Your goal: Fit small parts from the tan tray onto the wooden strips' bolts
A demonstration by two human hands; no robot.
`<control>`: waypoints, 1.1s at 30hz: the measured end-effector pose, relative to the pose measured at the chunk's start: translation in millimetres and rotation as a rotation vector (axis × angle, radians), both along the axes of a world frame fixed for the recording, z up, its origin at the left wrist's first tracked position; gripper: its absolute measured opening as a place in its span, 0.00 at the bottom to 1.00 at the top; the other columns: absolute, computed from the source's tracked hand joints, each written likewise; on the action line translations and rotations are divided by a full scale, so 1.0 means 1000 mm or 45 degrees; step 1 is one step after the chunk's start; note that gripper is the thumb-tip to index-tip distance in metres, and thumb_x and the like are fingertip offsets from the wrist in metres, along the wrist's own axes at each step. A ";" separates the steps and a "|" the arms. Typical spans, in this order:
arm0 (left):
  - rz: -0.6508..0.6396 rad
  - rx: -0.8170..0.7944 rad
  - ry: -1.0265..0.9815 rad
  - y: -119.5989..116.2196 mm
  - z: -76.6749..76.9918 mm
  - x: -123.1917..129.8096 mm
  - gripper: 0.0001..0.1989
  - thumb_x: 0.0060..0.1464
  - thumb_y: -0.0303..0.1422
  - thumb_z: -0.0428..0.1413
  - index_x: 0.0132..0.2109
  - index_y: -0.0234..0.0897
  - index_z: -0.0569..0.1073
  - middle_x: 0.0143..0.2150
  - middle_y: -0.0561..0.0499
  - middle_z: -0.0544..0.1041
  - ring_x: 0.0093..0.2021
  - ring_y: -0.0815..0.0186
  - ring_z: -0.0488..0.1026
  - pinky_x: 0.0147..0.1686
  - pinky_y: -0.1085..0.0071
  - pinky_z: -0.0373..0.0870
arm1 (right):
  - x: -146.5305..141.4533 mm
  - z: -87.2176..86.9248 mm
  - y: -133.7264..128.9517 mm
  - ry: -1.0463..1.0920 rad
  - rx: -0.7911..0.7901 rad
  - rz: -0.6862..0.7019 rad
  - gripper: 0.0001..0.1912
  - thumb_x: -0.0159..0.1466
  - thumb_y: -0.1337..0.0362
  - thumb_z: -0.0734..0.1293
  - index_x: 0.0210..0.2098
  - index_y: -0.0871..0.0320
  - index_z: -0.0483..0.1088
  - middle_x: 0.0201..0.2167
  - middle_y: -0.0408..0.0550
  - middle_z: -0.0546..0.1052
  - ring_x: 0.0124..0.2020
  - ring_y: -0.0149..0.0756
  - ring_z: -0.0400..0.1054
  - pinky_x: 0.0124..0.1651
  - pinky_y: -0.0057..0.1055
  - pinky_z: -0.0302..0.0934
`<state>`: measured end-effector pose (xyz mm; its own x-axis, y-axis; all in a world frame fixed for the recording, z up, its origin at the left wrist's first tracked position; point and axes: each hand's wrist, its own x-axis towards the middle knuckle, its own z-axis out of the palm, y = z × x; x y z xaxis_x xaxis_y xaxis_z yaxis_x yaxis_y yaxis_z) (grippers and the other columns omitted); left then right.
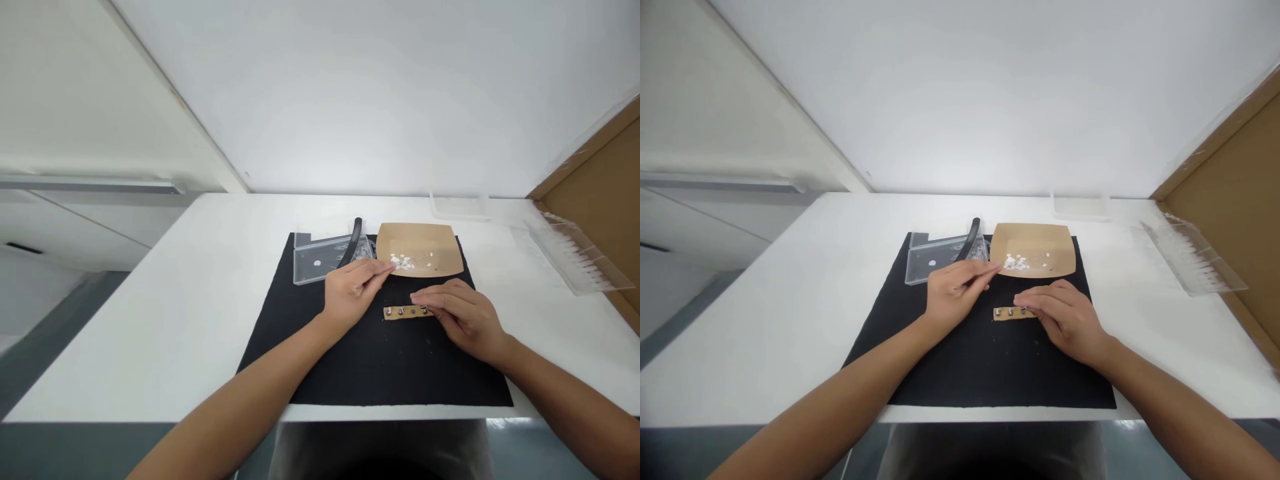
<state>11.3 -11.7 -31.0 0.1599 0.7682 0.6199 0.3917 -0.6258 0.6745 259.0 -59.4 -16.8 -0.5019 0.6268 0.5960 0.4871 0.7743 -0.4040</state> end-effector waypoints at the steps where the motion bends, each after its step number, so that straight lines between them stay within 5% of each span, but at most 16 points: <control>1: 0.027 -0.020 -0.005 0.001 0.000 0.000 0.08 0.69 0.34 0.61 0.47 0.41 0.86 0.42 0.50 0.88 0.31 0.67 0.83 0.36 0.69 0.83 | 0.000 0.000 0.000 -0.002 -0.002 0.003 0.18 0.74 0.74 0.67 0.58 0.50 0.75 0.50 0.45 0.86 0.50 0.38 0.82 0.49 0.39 0.72; 6: 0.091 -0.069 0.010 0.006 -0.002 0.004 0.10 0.70 0.38 0.60 0.49 0.41 0.85 0.46 0.48 0.88 0.28 0.68 0.83 0.31 0.72 0.81 | -0.002 0.001 0.001 0.011 0.007 0.000 0.13 0.74 0.72 0.67 0.53 0.50 0.77 0.48 0.45 0.86 0.47 0.38 0.83 0.44 0.37 0.71; 12: 0.134 0.023 0.097 0.014 -0.006 0.005 0.10 0.64 0.41 0.66 0.37 0.40 0.84 0.34 0.50 0.87 0.31 0.65 0.82 0.32 0.71 0.77 | -0.003 -0.002 0.001 0.021 -0.003 -0.032 0.10 0.73 0.71 0.68 0.50 0.51 0.78 0.48 0.48 0.84 0.47 0.38 0.80 0.48 0.38 0.73; 15: 0.175 0.055 0.114 0.017 -0.008 0.005 0.12 0.63 0.42 0.67 0.35 0.39 0.83 0.33 0.50 0.86 0.30 0.65 0.81 0.31 0.71 0.75 | -0.003 -0.005 0.002 0.051 -0.003 -0.064 0.09 0.73 0.68 0.70 0.48 0.50 0.80 0.42 0.49 0.79 0.44 0.38 0.76 0.41 0.35 0.73; 24: 0.108 -0.147 0.079 0.019 -0.015 0.006 0.11 0.69 0.40 0.61 0.50 0.40 0.85 0.45 0.49 0.88 0.27 0.68 0.84 0.30 0.73 0.79 | -0.006 -0.005 0.003 0.040 -0.023 -0.069 0.06 0.72 0.68 0.70 0.44 0.52 0.80 0.36 0.47 0.76 0.37 0.36 0.72 0.38 0.35 0.70; 29: 0.034 -0.068 0.126 0.015 -0.012 0.007 0.14 0.73 0.35 0.55 0.60 0.41 0.80 0.48 0.48 0.87 0.31 0.69 0.85 0.34 0.75 0.79 | -0.005 -0.008 0.004 0.039 -0.106 -0.131 0.04 0.72 0.67 0.70 0.41 0.53 0.79 0.37 0.47 0.78 0.37 0.37 0.74 0.39 0.36 0.69; 33: -0.035 0.105 0.256 0.007 -0.002 0.001 0.11 0.71 0.34 0.56 0.53 0.40 0.82 0.48 0.46 0.87 0.32 0.68 0.82 0.39 0.71 0.80 | -0.003 -0.009 0.005 0.037 -0.172 -0.158 0.03 0.71 0.66 0.71 0.40 0.53 0.78 0.36 0.46 0.80 0.37 0.37 0.74 0.41 0.36 0.68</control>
<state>12.7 -4.8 -33.0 0.3067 0.7099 0.6340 0.4955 -0.6878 0.5305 256.4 -54.6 -26.2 -0.3998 0.7581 0.5152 0.5621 0.6467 -0.5155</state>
